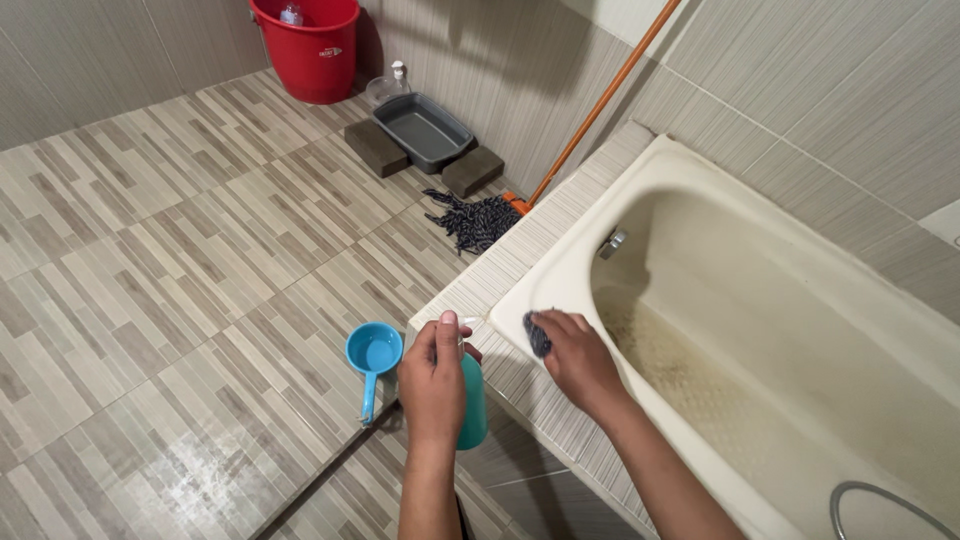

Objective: The person scrubs the rim and interior of a bathtub using a steel wool pad and a spray bottle. They also clean the shower head, faucet, and surrounding wall tiles. The person uses a blue scoop to pour water into the tub to rinse the surfaces.

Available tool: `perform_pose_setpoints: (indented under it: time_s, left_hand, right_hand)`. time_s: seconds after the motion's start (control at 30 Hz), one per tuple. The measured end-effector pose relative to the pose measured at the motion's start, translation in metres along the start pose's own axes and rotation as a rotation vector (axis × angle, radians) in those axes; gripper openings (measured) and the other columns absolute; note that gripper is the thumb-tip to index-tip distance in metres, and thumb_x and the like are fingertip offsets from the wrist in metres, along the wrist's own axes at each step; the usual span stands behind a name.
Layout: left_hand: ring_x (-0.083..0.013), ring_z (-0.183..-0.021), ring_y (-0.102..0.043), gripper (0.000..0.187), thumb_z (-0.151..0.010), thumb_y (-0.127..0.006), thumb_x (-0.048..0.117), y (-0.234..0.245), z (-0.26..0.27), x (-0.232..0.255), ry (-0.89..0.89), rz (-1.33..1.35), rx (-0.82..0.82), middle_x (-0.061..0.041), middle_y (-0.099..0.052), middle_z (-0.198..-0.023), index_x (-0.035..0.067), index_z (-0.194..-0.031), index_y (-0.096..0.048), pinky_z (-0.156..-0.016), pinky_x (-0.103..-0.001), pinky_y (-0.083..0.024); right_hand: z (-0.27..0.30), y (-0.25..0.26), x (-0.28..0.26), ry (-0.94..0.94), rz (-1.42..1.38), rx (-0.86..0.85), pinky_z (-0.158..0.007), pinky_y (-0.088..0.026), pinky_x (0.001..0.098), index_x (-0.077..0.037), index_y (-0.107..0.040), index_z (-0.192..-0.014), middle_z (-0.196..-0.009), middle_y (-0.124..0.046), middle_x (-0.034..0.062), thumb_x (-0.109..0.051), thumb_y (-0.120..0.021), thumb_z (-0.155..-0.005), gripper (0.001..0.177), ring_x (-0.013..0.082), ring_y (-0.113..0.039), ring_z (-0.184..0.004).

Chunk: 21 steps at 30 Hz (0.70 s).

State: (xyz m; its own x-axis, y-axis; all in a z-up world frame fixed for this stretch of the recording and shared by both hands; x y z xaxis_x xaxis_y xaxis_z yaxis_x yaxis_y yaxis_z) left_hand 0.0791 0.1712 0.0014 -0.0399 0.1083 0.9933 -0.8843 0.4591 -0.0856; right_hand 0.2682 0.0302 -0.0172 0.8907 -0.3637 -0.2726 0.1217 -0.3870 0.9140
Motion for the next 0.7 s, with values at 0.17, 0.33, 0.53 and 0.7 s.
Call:
perform_pose_setpoints:
  time_s: [0.17, 0.33, 0.53, 0.7]
  left_hand:
    - [-0.0166, -0.065, -0.070, 0.053, -0.102, -0.051, 0.047, 0.003, -0.001, -0.003, -0.038, 0.019, 0.016, -0.010, -0.072, -0.068, 0.001, -0.090, -0.074, -0.062, -0.032, -0.054]
    - [-0.0170, -0.065, -0.070, 0.054, -0.101, -0.050, 0.049, 0.003, 0.002, -0.001, 0.025, -0.080, 0.034, -0.009, -0.074, -0.069, 0.002, -0.090, -0.076, -0.062, -0.033, -0.053]
    - [-0.0161, -0.066, -0.070, 0.055, -0.101, -0.050, 0.051, 0.000, 0.003, 0.002, 0.038, -0.075, 0.017, -0.009, -0.074, -0.069, 0.003, -0.091, -0.076, -0.063, -0.032, -0.053]
    - [-0.0164, -0.065, -0.069, 0.054, -0.100, -0.050, 0.050, -0.003, 0.004, -0.001, 0.046, -0.025, 0.000, -0.010, -0.073, -0.068, 0.002, -0.090, -0.075, -0.061, -0.032, -0.053]
  right_hand:
    - [-0.006, 0.002, 0.037, -0.072, 0.009, 0.027, -0.104, -0.048, 0.0428, -0.011, -0.068, -0.124, -0.132, -0.066, 0.0082, 0.001, -0.062, -0.079, 0.047, 0.0314, -0.058, -0.124]
    - [-0.063, -0.017, 0.096, -0.163, 0.045, 0.123, -0.107, -0.045, 0.0427, -0.010, -0.065, -0.130, -0.135, -0.063, 0.0099, -0.002, -0.061, -0.085, 0.045, 0.0342, -0.053, -0.127]
    - [-0.024, -0.005, 0.064, -0.292, 0.026, 0.088, -0.103, -0.048, 0.0424, -0.012, -0.066, -0.127, -0.132, -0.063, 0.0072, -0.005, -0.064, -0.084, 0.044, 0.0319, -0.055, -0.124]
    - [0.078, 0.021, -0.003, -0.317, 0.058, 0.191, -0.105, -0.047, 0.0438, -0.009, -0.066, -0.127, -0.130, -0.064, 0.0082, -0.002, -0.064, -0.080, 0.047, 0.0325, -0.057, -0.120]
Point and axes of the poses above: each hand's wrist, its own z-axis away from the middle knuckle, its own y-axis out of the back of the hand, x = y × z, the point moved 7 cm from there along -z, towards the middle knuckle
